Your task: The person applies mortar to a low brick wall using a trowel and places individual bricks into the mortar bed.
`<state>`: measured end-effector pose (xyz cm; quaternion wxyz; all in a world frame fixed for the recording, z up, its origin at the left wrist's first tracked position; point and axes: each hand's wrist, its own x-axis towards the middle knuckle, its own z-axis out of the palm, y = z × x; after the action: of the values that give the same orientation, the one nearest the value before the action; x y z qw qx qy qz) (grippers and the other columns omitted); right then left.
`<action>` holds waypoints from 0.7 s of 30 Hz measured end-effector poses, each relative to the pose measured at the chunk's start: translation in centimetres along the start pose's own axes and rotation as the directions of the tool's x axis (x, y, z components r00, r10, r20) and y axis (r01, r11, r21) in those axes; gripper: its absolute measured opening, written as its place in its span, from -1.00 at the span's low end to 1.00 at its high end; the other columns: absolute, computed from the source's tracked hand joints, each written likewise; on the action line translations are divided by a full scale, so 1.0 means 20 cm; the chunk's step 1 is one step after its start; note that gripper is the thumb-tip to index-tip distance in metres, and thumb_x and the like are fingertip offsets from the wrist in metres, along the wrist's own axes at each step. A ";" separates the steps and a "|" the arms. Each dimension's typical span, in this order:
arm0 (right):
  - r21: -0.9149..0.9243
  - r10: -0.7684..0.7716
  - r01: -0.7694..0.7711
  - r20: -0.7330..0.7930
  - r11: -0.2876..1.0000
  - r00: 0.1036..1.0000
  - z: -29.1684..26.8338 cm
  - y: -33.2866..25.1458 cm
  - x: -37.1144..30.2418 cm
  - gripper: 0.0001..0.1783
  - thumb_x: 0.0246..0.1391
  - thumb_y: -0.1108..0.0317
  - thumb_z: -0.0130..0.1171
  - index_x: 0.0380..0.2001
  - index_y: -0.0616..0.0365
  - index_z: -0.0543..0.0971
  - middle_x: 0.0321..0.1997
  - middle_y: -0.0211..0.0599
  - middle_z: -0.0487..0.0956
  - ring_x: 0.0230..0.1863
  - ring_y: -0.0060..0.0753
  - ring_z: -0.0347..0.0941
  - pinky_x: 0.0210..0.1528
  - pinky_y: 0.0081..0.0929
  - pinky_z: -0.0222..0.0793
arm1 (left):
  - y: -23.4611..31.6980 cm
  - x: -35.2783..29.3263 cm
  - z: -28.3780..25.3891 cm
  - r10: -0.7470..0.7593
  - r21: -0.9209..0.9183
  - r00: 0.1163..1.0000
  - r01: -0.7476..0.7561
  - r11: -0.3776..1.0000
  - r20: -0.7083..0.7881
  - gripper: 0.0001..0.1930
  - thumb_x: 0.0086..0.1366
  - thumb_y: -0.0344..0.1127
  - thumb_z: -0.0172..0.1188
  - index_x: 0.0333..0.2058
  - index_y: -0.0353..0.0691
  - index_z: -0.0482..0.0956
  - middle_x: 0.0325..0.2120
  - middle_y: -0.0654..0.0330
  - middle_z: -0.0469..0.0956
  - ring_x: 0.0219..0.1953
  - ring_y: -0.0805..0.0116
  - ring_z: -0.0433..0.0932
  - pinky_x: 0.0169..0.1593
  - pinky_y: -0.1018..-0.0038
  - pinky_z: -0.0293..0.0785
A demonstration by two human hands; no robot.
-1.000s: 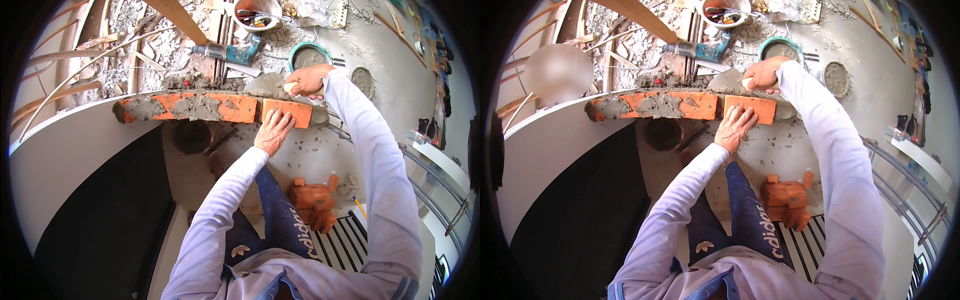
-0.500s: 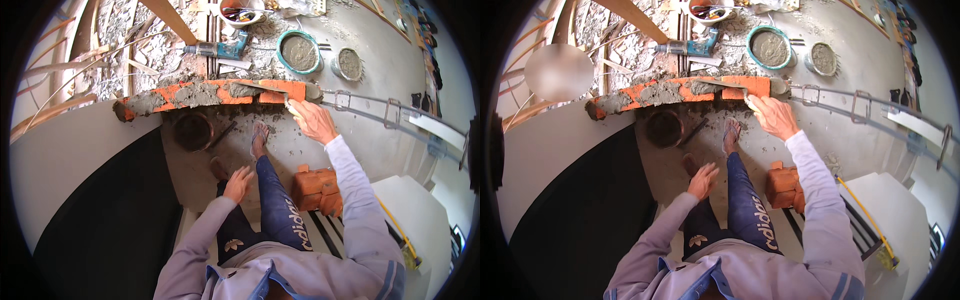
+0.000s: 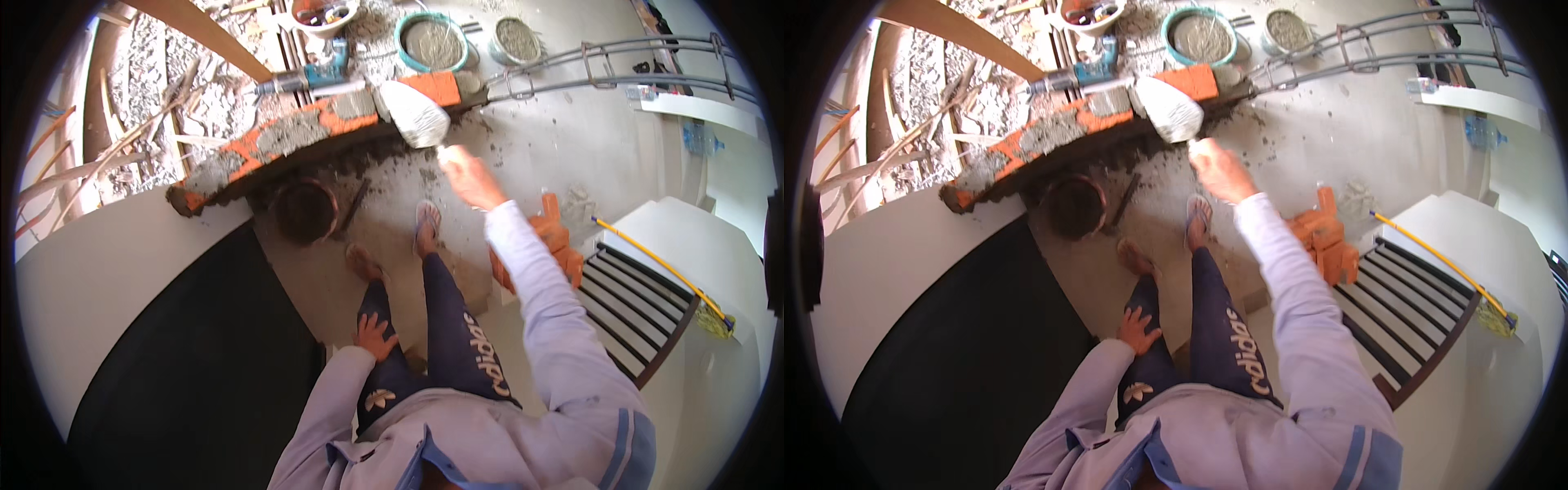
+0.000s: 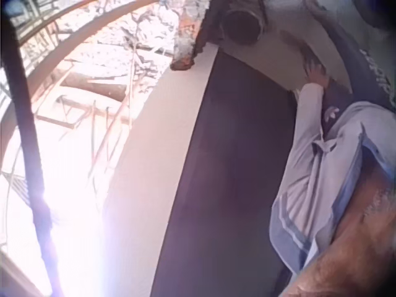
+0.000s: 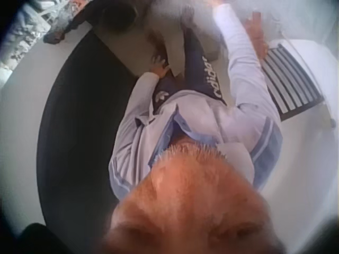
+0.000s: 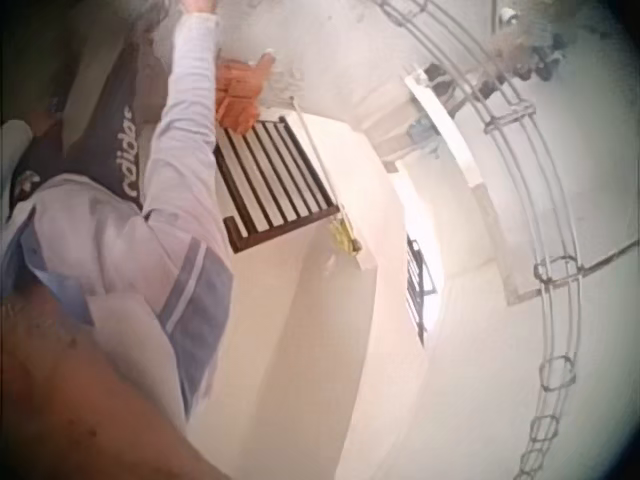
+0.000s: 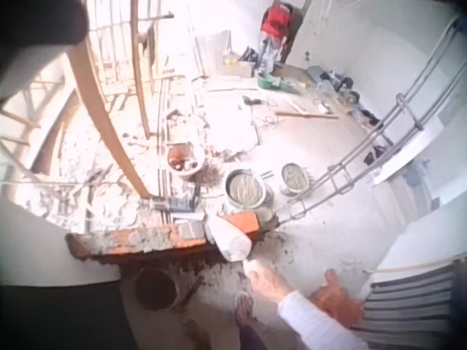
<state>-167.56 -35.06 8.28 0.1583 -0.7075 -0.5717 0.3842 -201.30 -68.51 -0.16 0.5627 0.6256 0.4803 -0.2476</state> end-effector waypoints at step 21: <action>-0.391 0.350 -0.120 0.594 0.913 0.725 -0.20 -0.41 0.48 -0.62 0.21 0.14 0.04 -0.62 0.11 0.40 -0.70 -0.43 0.39 -0.75 -0.57 0.35 -0.75 -0.47 0.22 | 0.15 -0.03 0.05 -0.216 -0.366 0.957 0.133 0.921 -0.196 -0.37 0.17 0.12 0.12 0.15 -0.11 0.46 0.35 0.08 0.13 0.42 0.09 -0.06 0.40 -0.09 -0.22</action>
<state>-169.72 -22.81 12.85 -0.2206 -0.6122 -0.5502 0.5234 -198.74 -69.40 1.48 0.5800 0.4949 0.6332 -0.1332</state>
